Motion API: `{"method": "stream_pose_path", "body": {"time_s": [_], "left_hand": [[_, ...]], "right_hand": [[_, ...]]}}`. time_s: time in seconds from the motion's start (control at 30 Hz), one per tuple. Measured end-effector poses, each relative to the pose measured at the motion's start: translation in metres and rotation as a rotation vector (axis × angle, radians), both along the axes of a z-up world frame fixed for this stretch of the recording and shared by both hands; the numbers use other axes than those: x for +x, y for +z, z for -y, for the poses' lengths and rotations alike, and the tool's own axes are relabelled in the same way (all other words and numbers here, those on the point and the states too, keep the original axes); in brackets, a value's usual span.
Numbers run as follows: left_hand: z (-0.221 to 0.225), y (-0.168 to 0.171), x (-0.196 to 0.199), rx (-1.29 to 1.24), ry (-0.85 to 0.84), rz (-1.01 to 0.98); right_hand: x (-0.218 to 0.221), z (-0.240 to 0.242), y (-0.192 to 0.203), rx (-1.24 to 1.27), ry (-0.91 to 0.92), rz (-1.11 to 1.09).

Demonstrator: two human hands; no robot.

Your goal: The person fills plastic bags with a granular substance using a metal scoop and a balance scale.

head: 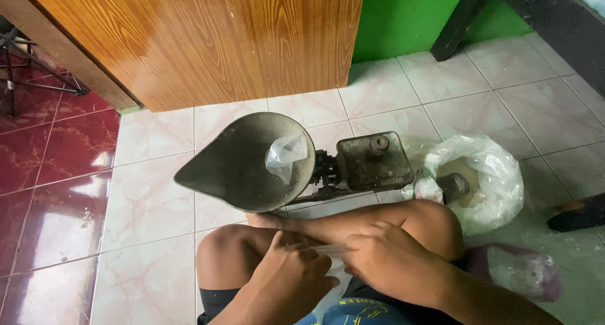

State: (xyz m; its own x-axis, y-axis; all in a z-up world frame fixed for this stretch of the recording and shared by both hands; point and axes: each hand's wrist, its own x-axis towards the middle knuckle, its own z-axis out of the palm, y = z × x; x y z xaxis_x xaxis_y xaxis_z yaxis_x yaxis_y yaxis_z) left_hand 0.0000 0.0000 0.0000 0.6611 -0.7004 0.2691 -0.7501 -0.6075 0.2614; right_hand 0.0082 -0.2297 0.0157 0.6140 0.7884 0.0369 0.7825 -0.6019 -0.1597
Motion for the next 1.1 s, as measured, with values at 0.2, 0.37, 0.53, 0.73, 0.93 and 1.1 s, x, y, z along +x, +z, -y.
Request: {"method": "stream_pose_path", "body": {"time_s": [0.2,0.37,0.53,0.73,0.93,1.1], "left_hand": [[-0.011,0.019,0.007,-0.016,-0.206,0.134],[-0.014,0.035,0.005,-0.106,-0.227,0.137],[-0.017,0.025,0.003,-0.011,-0.226,0.212],[-0.017,0.036,0.005,0.165,-0.133,0.217],[-0.008,0.043,-0.001,0.085,0.032,0.284],[0.004,0.018,-0.001,0.127,0.143,0.28]], "right_hand": [[0.0,0.005,0.034,0.194,0.379,-0.33],[-0.006,0.014,0.03,0.049,0.434,-0.573],[-0.005,0.012,0.011,-0.225,-0.053,-0.348],[0.009,-0.004,0.03,-0.184,0.021,-0.15],[0.011,-0.016,0.031,-0.258,0.018,-0.026],[0.015,-0.017,0.024,-0.091,0.023,0.233]]}}
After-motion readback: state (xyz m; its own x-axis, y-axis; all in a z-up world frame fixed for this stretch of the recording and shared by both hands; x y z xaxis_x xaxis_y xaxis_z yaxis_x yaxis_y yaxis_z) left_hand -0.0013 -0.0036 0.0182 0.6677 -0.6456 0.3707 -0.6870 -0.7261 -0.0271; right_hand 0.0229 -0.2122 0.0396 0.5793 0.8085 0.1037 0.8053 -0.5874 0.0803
